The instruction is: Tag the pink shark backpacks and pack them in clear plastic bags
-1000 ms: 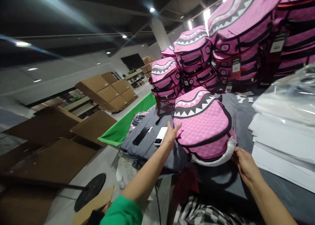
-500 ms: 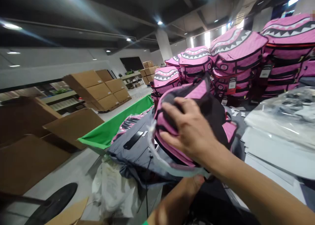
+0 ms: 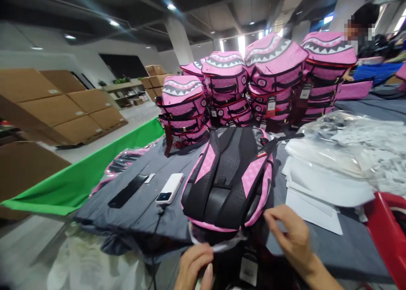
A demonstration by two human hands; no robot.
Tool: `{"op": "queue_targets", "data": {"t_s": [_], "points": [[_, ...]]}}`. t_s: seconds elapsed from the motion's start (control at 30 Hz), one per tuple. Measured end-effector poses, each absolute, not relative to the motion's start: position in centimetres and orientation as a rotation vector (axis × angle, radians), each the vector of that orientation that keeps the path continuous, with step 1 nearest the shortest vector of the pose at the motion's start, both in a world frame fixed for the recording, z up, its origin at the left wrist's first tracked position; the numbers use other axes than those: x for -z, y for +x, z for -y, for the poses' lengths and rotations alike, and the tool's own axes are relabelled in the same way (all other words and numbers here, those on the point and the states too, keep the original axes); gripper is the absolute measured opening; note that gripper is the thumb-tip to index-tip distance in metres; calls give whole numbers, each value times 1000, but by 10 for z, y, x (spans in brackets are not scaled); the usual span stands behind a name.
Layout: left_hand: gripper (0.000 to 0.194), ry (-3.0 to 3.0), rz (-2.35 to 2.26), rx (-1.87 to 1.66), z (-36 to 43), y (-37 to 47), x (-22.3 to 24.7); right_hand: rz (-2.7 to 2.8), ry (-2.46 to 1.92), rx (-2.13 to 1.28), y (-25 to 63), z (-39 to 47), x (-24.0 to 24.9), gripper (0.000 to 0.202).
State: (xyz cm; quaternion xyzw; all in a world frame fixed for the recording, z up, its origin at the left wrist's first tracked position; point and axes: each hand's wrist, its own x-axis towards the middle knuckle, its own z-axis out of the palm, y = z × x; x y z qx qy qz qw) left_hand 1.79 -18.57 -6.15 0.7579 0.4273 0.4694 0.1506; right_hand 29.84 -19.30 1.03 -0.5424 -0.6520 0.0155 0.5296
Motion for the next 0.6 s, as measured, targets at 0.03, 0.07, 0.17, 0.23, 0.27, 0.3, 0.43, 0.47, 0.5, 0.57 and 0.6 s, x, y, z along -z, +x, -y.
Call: {"op": "queue_targets", "data": {"t_s": [0.03, 0.07, 0.17, 0.23, 0.27, 0.3, 0.43, 0.47, 0.5, 0.57, 0.6], "points": [[21, 2384, -1198, -1488, 172, 24, 52, 1495, -1439, -38, 323, 199, -1, 22], [28, 2563, -1161, -1576, 157, 31, 43, 1447, -1593, -56, 346, 203, 9, 35], [47, 2888, -1102, -1468, 107, 47, 19, 1357, -1932, -105, 405, 203, 39, 67], [53, 2996, -1128, -1295, 81, 48, 11, 1323, -2041, -126, 427, 199, 54, 77], [53, 3039, -1143, -1221, 72, 45, 10, 1316, -2074, -146, 433, 197, 59, 78], [52, 3077, -1152, -1158, 66, 41, 10, 1317, -2097, -172, 437, 196, 63, 78], [52, 3141, -1151, -1014, 61, 25, 13, 1395, -2120, -230, 439, 192, 68, 75], [53, 3142, -1141, -991, 61, 22, 13, 1434, -2105, -218, 439, 191, 67, 74], [55, 3139, -1129, -970, 61, 19, 13, 1476, -2076, -189, 440, 190, 67, 74], [57, 3117, -1092, -930, 58, 16, 10, 1551, -1983, -68, 444, 188, 64, 73], [56, 3092, -1067, -921, 56, 14, 8, 1575, -1931, 19, 446, 187, 62, 71]]}}
